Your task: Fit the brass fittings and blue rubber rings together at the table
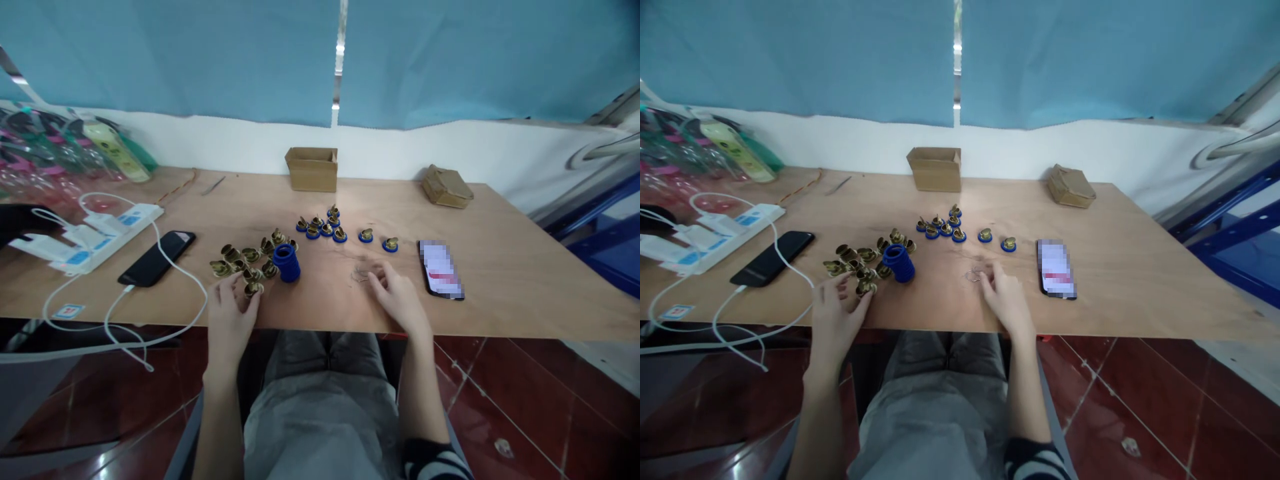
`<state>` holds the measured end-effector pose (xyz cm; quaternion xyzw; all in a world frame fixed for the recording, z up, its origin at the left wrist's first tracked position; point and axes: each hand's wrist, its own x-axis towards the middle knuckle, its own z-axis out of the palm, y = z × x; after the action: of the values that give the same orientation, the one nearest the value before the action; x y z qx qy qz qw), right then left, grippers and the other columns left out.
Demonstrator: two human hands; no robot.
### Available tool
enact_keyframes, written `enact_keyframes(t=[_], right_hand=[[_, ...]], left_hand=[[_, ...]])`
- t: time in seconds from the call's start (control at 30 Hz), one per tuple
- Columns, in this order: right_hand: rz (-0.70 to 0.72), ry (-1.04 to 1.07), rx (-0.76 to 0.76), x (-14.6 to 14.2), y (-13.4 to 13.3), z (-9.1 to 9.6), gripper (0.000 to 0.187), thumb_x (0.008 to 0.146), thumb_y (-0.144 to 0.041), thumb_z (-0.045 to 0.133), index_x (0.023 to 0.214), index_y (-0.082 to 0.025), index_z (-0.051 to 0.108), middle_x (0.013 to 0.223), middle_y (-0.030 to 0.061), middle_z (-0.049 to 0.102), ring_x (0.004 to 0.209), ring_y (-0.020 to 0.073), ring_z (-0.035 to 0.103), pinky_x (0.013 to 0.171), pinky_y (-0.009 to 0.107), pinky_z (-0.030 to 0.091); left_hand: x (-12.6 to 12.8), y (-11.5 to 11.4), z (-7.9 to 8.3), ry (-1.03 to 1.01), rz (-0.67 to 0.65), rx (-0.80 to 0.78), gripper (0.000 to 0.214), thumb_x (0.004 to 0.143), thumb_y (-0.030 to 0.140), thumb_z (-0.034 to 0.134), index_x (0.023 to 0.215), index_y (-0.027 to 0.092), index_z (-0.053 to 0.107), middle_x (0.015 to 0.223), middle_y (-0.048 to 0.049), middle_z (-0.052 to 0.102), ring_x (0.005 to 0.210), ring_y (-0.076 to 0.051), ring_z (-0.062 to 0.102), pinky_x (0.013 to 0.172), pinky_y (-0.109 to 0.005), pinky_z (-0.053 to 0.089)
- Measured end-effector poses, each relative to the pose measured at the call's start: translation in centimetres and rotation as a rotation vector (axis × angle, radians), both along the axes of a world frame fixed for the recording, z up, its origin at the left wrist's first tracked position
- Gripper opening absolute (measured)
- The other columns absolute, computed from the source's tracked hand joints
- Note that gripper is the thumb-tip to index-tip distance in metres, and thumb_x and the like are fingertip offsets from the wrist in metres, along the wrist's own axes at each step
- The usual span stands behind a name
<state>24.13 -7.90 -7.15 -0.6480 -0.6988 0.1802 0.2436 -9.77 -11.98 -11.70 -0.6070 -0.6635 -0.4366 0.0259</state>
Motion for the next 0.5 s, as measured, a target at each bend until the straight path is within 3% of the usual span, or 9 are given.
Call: enact_keyframes(t=[0.13, 0.23, 0.37, 0.5], right_hand=[[-0.021, -0.328, 0.033, 2.6, 4.1, 3.1, 0.041, 0.097, -0.022, 0.051, 0.137, -0.017, 0.055, 0.108, 0.0151, 0.074, 0.089, 0.0285, 0.071, 0.074, 0.033, 0.045], [-0.104, -0.47, 0.053, 3.4, 7.4, 4.1, 0.046, 0.097, -0.013, 0.044, 0.142, -0.014, 0.053, 0.125, 0.0221, 0.068, 0.095, 0.0301, 0.07, 0.076, 0.035, 0.045], [0.006, -0.56, -0.087, 3.5, 9.6, 3.8, 0.037, 0.09, -0.004, 0.049, 0.12, -0.014, 0.068, 0.111, 0.019, 0.073, 0.094, 0.0295, 0.069, 0.075, 0.034, 0.043], [0.042, -0.561, -0.068, 3.3, 9.3, 3.6, 0.028, 0.089, -0.005, 0.052, 0.108, -0.014, 0.071, 0.103, 0.0168, 0.074, 0.095, 0.0286, 0.067, 0.074, 0.033, 0.041]], left_hand=[[1.0, -0.3, 0.0, -0.036, 0.134, 0.126, 0.068, 0.083, 0.044, 0.077, 0.138, 0.011, 0.052, 0.115, -0.0151, 0.057, 0.103, -0.029, 0.06, 0.09, -0.047, 0.056], [2.6, -0.4, -0.1, -0.085, 0.14, 0.23, 0.056, 0.084, 0.036, 0.077, 0.131, 0.013, 0.057, 0.105, -0.0096, 0.06, 0.089, -0.021, 0.062, 0.081, -0.038, 0.057], [5.0, -0.5, 0.2, -0.091, -0.008, 0.293, 0.027, 0.091, 0.022, 0.067, 0.117, 0.015, 0.063, 0.089, -0.0033, 0.065, 0.076, -0.014, 0.064, 0.076, -0.03, 0.056], [6.6, -0.6, 0.9, -0.141, -0.134, 0.238, 0.015, 0.095, 0.02, 0.061, 0.109, 0.017, 0.066, 0.089, -0.004, 0.07, 0.078, -0.015, 0.068, 0.078, -0.029, 0.057]])
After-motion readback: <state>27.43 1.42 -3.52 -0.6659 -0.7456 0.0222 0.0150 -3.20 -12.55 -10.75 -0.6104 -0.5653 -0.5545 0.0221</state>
